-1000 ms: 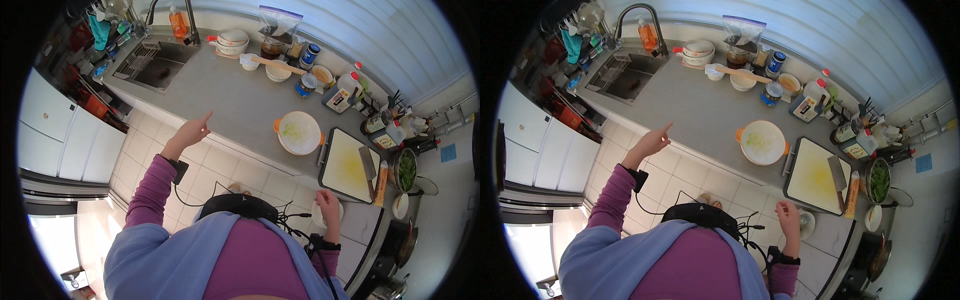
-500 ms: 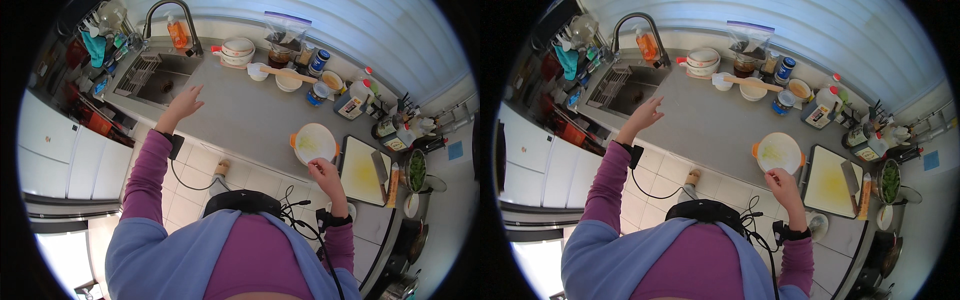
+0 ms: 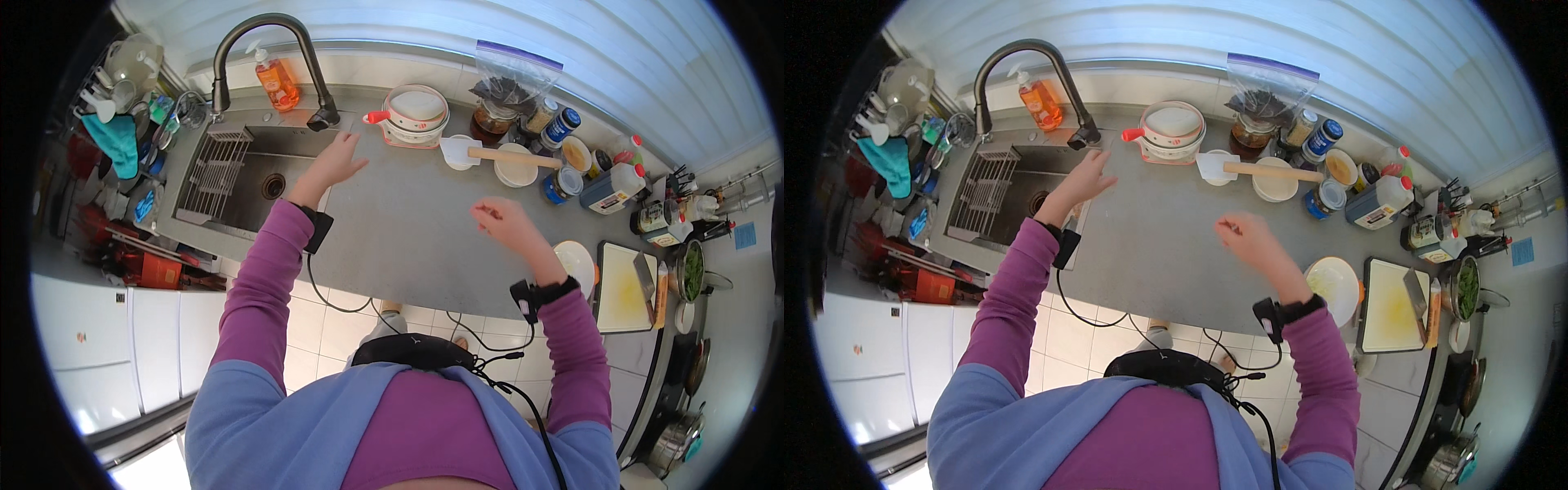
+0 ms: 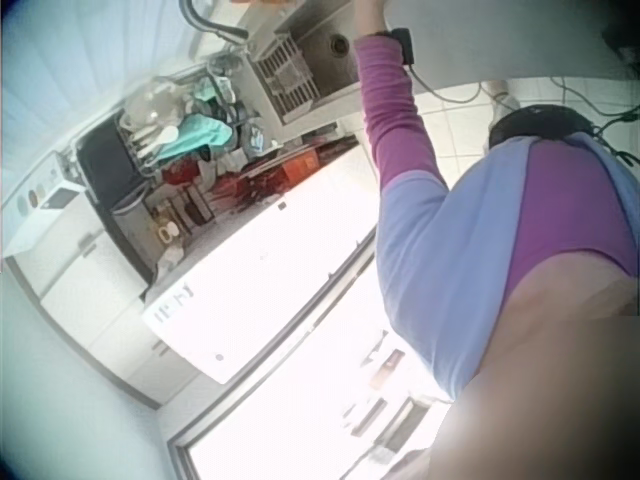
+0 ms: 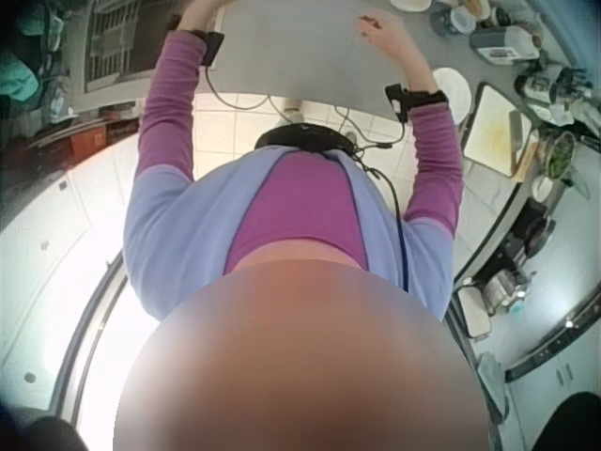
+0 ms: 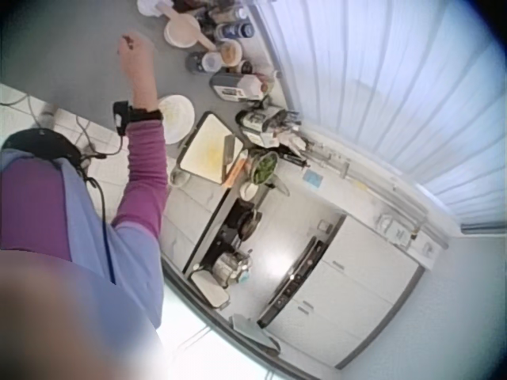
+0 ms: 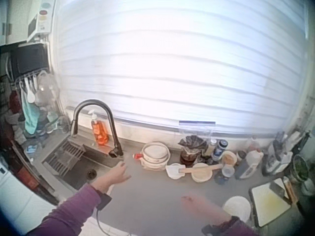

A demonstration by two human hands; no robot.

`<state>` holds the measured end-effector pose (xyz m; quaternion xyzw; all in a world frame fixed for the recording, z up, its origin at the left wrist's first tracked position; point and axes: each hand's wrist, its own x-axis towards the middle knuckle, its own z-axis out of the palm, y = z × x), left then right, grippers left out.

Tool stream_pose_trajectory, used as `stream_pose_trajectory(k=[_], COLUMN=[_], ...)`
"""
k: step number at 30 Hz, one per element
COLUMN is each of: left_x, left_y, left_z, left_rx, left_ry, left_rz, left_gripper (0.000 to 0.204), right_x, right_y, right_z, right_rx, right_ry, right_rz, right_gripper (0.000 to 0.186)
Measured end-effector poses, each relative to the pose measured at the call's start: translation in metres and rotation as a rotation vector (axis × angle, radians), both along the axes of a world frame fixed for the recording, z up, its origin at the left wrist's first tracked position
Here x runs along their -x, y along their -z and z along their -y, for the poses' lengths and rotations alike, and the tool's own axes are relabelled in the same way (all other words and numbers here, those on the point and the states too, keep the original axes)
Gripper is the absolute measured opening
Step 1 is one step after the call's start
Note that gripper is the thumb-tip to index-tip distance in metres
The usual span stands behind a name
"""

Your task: The person stirs a simmering stew in a pan on the stove using a ladle. They then walk to the sink area and pick up a white plate from a stack of dishes.

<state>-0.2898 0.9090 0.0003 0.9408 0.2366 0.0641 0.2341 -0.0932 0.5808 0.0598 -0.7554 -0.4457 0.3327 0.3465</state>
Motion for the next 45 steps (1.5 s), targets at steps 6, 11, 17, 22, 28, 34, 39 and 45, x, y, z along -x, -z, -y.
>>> stream_pose_trajectory(k=[6,11,17,22,28,34,39,45], left_x=[-0.038,-0.076,-0.124,-0.148,-0.155,-0.141,-0.124,-0.076], left_y=[0.027,0.048,0.067,0.078,0.079,0.078,0.060,0.031], left_z=[-0.050,-0.080,-0.091,-0.104,-0.104,-0.102,-0.091,-0.054], left_rx=[-0.021,0.013,-0.030,0.001,0.098,0.042,0.117,0.156], left_ry=[0.047,0.094,-0.045,-0.039,-0.077,-0.024,-0.079,-0.144], left_rz=[0.093,0.125,-0.018,-0.165,-0.204,-0.022,0.048,0.113], left_gripper=[0.062,0.058,0.049,0.026,0.025,0.026,0.030,0.032], right_x=[-0.020,-0.027,-0.021,-0.018,-0.017,-0.017,-0.015,-0.006], right_y=[0.025,0.047,0.067,0.076,0.078,0.074,0.073,0.073], right_z=[-0.075,-0.104,-0.092,-0.066,-0.042,-0.036,-0.048,-0.081], right_rx=[0.069,0.124,0.227,0.223,0.211,0.203,0.255,0.135], right_ry=[0.166,0.191,0.067,0.078,0.162,0.161,0.148,0.158], right_rz=[-0.222,-0.256,-0.248,-0.218,-0.264,-0.237,-0.237,-0.353], right_gripper=[0.023,0.023,0.023,0.025,0.024,0.022,0.021,0.021])
